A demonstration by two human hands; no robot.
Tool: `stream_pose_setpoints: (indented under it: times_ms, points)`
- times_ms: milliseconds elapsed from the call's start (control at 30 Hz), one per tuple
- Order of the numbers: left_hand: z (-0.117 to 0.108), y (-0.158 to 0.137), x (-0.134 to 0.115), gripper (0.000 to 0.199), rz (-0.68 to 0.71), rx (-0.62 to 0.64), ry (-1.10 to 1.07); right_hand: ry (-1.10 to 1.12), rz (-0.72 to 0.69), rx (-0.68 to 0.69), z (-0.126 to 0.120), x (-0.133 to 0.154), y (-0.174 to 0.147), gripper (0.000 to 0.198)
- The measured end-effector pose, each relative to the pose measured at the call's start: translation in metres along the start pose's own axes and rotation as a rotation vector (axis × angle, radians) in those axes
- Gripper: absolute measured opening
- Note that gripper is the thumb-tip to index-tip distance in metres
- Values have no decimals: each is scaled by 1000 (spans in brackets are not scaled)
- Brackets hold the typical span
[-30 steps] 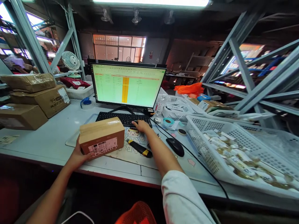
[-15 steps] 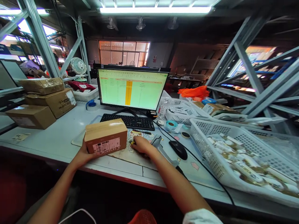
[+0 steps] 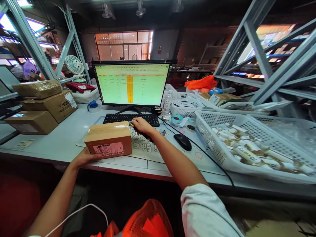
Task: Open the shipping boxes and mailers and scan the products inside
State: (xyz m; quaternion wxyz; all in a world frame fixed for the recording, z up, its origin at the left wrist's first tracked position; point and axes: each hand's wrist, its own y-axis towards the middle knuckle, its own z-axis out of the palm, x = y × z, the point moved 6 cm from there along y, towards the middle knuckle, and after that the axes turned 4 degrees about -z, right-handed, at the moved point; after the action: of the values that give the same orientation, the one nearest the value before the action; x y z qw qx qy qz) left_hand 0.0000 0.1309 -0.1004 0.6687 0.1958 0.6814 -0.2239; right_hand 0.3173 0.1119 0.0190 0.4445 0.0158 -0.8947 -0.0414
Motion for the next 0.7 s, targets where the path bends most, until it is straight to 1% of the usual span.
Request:
stream_pose_setpoints:
  times_ms: [233,367,500,600,700]
  points:
    - [5,-2,-6,95,-13,-60,-13,-74,-9,23,1,1,-3,29]
    - [2,-1,-3,96,15,-83,-33,-120,-48,50,3,11,-12,30]
    - [-2,1,1,99,85,-102,-17,-230,-78,57,2,23,-27,31]
    - [-5,0,4,98,126,-141,29,-238,-91,117,3,27,-43,31]
    - [-4,0,4,99,152,-150,70,-228,-119,185,4,26,-59,33]
